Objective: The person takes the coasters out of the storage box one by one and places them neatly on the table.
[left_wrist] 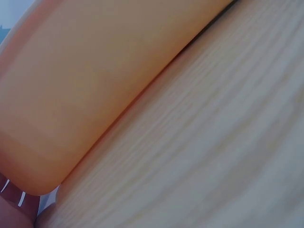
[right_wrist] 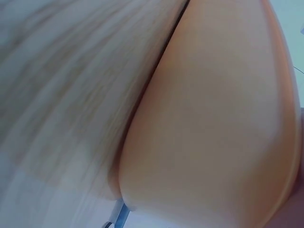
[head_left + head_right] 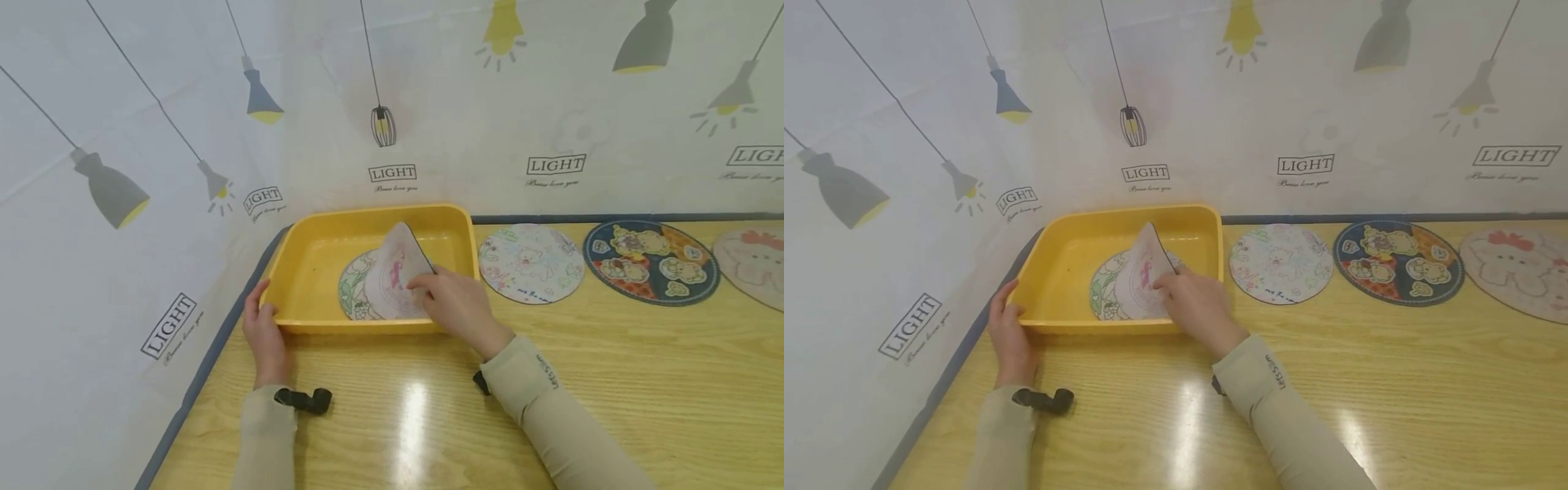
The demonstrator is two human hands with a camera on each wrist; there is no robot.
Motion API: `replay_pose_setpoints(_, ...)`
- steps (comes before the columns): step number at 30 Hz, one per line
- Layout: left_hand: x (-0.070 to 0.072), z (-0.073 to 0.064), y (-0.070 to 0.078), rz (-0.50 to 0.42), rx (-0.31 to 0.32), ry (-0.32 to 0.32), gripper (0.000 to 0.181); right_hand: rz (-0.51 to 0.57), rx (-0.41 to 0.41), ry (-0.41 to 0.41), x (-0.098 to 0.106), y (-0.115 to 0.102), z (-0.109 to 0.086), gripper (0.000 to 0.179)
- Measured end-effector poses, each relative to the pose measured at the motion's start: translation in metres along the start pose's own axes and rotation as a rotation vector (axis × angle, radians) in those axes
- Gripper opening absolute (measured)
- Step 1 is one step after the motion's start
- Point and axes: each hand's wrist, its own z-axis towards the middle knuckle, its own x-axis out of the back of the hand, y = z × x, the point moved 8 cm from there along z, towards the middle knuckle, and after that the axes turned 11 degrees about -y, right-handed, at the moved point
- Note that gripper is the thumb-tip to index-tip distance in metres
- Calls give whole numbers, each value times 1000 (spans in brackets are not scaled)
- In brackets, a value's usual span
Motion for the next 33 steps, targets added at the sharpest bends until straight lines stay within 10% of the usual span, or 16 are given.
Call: replay_pose_setpoints(33, 0, 0, 0, 8, 2, -1, 48, 28, -39, 42, 7, 8, 1, 25)
